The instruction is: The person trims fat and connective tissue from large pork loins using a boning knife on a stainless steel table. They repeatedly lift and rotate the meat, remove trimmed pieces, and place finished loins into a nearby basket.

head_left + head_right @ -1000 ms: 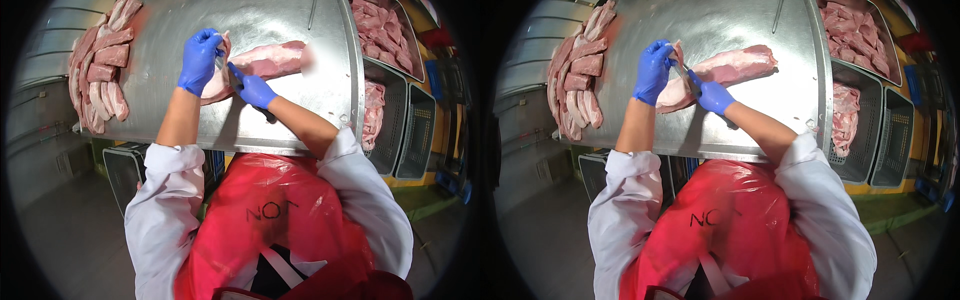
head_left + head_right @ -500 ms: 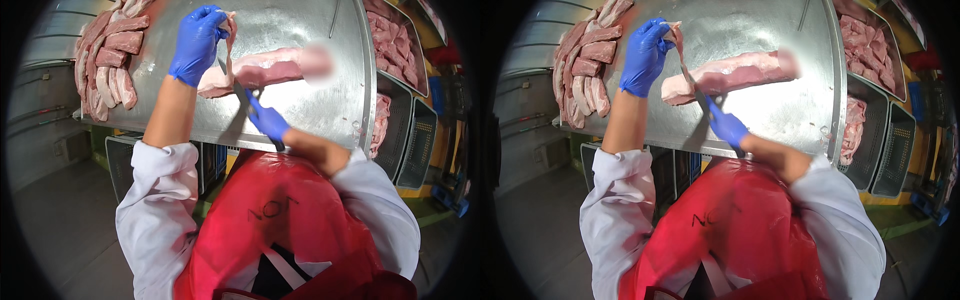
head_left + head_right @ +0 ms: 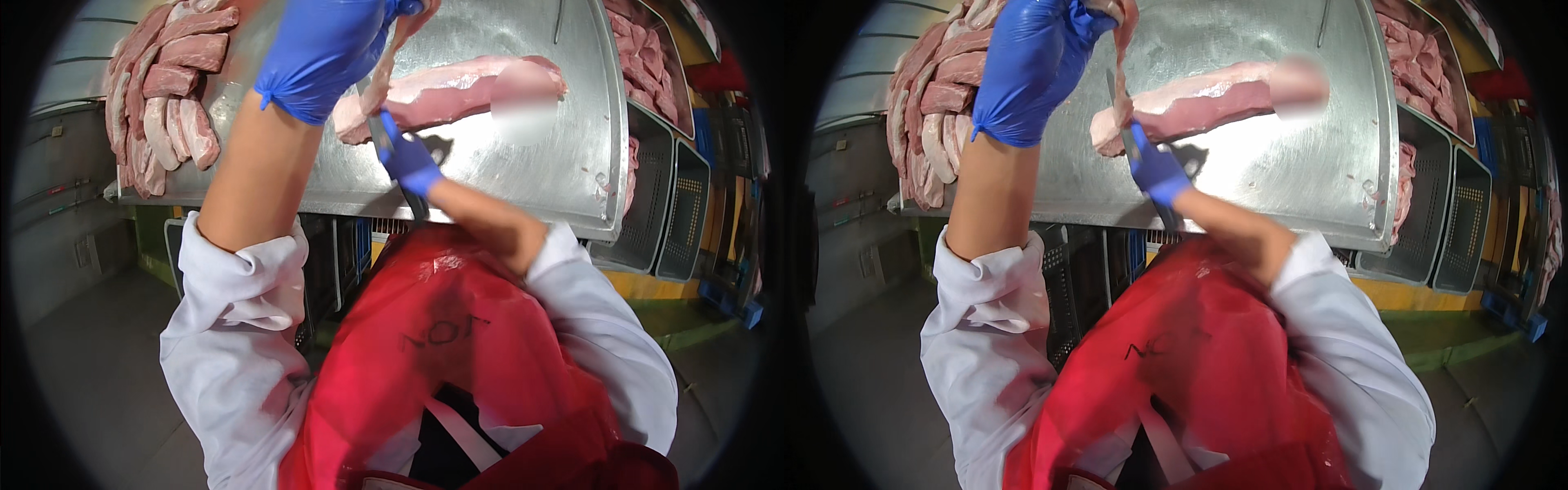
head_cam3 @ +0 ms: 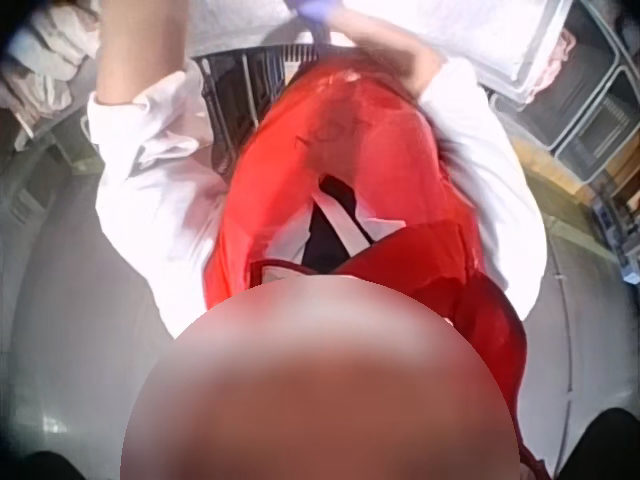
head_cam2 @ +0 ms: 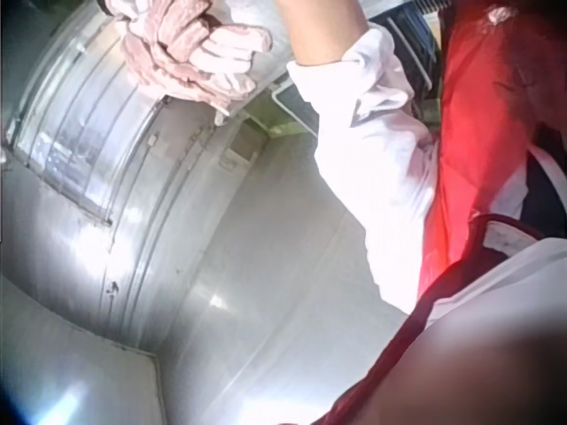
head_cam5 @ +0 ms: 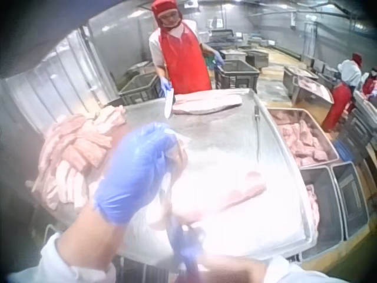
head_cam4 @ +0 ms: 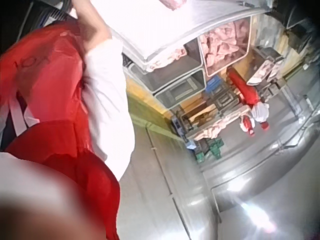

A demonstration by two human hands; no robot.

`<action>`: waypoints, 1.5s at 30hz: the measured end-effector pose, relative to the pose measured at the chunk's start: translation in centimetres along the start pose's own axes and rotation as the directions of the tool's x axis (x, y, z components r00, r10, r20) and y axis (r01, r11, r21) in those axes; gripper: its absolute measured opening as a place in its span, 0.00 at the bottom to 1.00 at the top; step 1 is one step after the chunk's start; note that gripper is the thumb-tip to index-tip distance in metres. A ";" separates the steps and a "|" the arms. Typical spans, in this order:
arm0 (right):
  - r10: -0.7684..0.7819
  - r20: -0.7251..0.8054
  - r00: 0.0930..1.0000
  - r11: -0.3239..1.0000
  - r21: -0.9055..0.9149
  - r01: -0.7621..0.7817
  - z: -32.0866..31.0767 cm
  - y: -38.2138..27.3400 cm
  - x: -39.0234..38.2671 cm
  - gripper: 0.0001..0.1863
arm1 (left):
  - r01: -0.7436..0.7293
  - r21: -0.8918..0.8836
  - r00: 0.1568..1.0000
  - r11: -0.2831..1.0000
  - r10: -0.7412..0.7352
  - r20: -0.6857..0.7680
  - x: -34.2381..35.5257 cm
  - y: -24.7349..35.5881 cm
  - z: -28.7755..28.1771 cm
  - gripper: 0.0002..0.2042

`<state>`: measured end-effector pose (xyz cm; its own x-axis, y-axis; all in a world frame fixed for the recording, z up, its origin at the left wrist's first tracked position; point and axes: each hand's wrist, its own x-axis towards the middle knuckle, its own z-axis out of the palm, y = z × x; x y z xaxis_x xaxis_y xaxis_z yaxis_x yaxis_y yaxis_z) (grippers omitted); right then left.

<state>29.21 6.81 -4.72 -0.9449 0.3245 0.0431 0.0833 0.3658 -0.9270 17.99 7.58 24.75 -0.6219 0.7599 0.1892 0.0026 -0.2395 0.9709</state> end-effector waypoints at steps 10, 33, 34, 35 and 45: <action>-0.112 -0.104 0.988 0.988 -0.121 0.099 2.8 0.2 -2.5 0.43 | 0.015 -0.413 0.998 0.911 -0.037 -0.046 0.0 5.3 -3.0 0.06; 0.379 -0.174 0.909 0.877 0.381 -0.293 -22.2 5.3 -3.7 0.39 | -0.604 0.513 0.732 0.610 0.169 0.660 13.9 -5.1 15.1 0.20; 0.406 -0.312 0.859 0.900 0.296 -0.319 -24.2 6.8 -4.1 0.38 | -0.460 0.666 0.831 0.587 0.020 0.556 13.8 -9.3 8.2 0.30; 0.398 -0.398 0.827 0.917 0.173 -0.358 -25.9 7.7 -4.0 0.39 | -0.212 0.816 0.906 0.537 -0.206 0.371 11.8 -14.8 0.4 0.33; 0.588 -0.339 0.735 0.808 0.286 -0.515 -20.4 5.2 -9.5 0.40 | -0.136 0.925 0.919 0.354 -0.304 0.252 -2.7 -27.3 -4.4 0.20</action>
<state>45.03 23.42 -2.40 -0.5377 0.7493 -0.3866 0.4630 -0.1208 -0.8781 16.14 9.39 -2.94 -0.3752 0.9231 -0.0844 0.8099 0.3708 0.4544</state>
